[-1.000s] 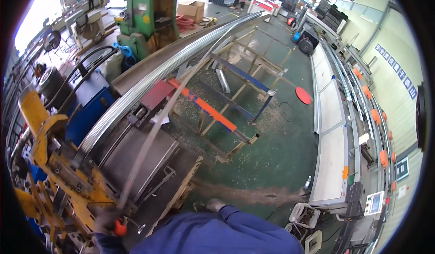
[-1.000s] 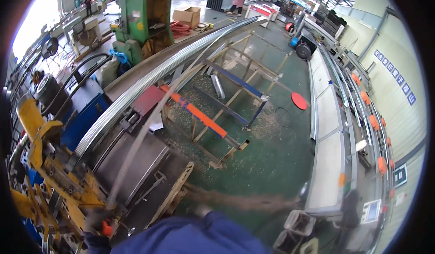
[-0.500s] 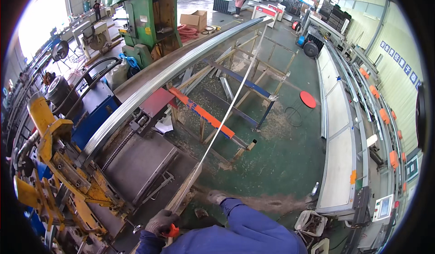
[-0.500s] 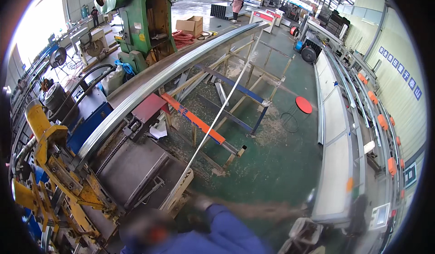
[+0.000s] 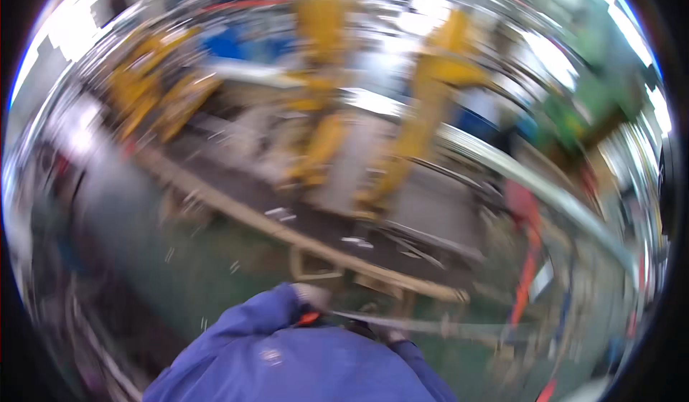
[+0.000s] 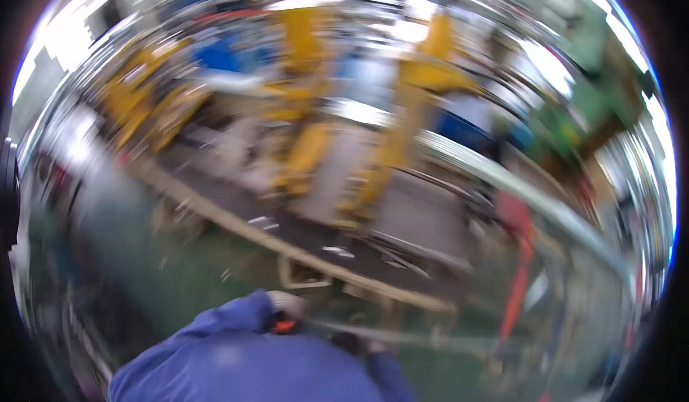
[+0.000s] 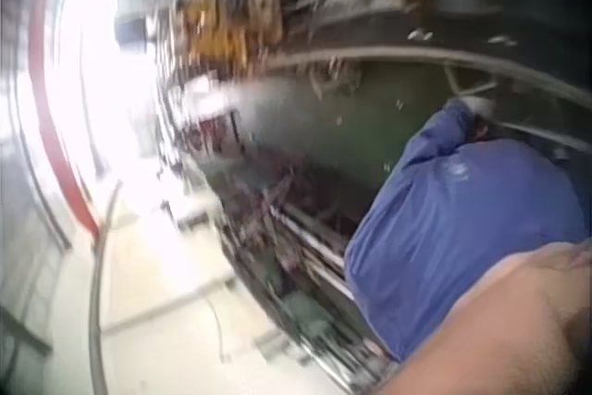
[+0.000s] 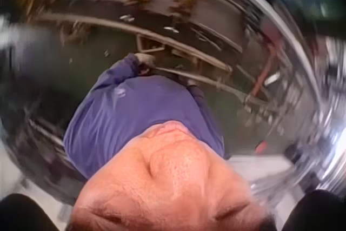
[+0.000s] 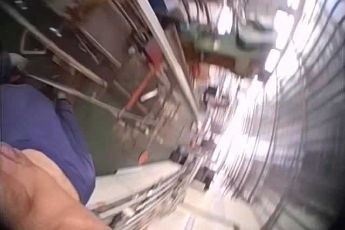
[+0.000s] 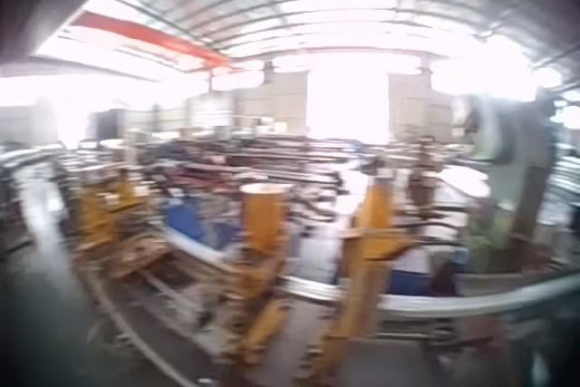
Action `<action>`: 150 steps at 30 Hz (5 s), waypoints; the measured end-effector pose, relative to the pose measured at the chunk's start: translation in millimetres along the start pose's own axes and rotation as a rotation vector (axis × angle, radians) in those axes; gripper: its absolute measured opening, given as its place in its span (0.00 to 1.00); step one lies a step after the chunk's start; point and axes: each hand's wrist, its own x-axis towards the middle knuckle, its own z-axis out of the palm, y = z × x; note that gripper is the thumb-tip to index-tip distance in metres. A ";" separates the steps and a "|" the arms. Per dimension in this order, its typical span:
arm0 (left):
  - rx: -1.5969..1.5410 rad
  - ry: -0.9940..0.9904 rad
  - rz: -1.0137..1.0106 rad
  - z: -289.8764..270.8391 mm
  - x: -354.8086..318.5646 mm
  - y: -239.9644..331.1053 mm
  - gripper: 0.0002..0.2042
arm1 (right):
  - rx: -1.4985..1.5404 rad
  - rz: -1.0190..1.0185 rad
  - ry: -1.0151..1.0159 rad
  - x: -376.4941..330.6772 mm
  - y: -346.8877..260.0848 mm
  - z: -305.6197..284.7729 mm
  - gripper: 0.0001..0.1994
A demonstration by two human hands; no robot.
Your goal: The operator uses a tape measure to check a long metal profile, interacts with a machine control panel, and cuts a sheet metal strip with handheld metal shears.
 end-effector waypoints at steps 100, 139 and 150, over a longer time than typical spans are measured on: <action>-0.574 0.590 -1.092 -476.7 -1942.6 -1444.8 0.18 | 0.145 -1.272 0.636 160.0 -2280.0 1223.7 0.17; -0.880 0.738 0.888 -1258.1 -2025.7 -1247.4 0.18 | -0.604 -0.630 1.613 135.0 -2688.5 1037.5 0.21; -0.808 0.736 0.879 -1254.9 -2038.0 -1245.3 0.18 | -0.585 -0.538 1.618 146.9 -2721.5 1022.3 0.23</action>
